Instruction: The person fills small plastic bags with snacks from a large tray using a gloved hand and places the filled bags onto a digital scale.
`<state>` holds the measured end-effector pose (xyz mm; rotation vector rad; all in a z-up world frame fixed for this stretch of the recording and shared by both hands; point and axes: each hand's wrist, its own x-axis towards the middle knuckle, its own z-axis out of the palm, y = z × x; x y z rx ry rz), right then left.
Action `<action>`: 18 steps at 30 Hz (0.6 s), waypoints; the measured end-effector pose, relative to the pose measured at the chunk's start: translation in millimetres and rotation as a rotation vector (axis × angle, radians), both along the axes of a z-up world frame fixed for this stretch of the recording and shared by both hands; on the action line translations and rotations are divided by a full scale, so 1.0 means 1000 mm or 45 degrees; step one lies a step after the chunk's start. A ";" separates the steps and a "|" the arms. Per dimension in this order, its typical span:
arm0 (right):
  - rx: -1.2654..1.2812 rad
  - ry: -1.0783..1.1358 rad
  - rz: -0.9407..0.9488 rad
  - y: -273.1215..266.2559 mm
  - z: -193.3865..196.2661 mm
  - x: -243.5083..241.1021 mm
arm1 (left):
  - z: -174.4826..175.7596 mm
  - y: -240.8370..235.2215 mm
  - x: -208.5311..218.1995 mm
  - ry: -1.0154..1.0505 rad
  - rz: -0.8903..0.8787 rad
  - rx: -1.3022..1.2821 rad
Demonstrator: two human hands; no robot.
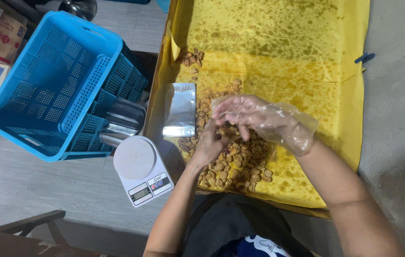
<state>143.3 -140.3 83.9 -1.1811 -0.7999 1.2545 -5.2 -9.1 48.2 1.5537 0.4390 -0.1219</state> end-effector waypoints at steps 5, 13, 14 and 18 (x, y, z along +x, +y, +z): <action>-0.258 -0.438 -0.233 -0.009 -0.021 0.031 | -0.023 0.004 -0.005 -0.038 0.003 0.344; -0.572 -0.159 -0.191 -0.038 -0.172 0.071 | 0.022 0.020 -0.057 0.363 -0.041 0.309; -0.822 -0.439 -0.064 -0.023 -0.186 0.064 | 0.024 0.021 -0.057 0.350 -0.020 0.339; -1.051 -1.105 0.383 0.027 -0.193 0.030 | 0.010 0.029 -0.064 -0.106 -0.026 0.698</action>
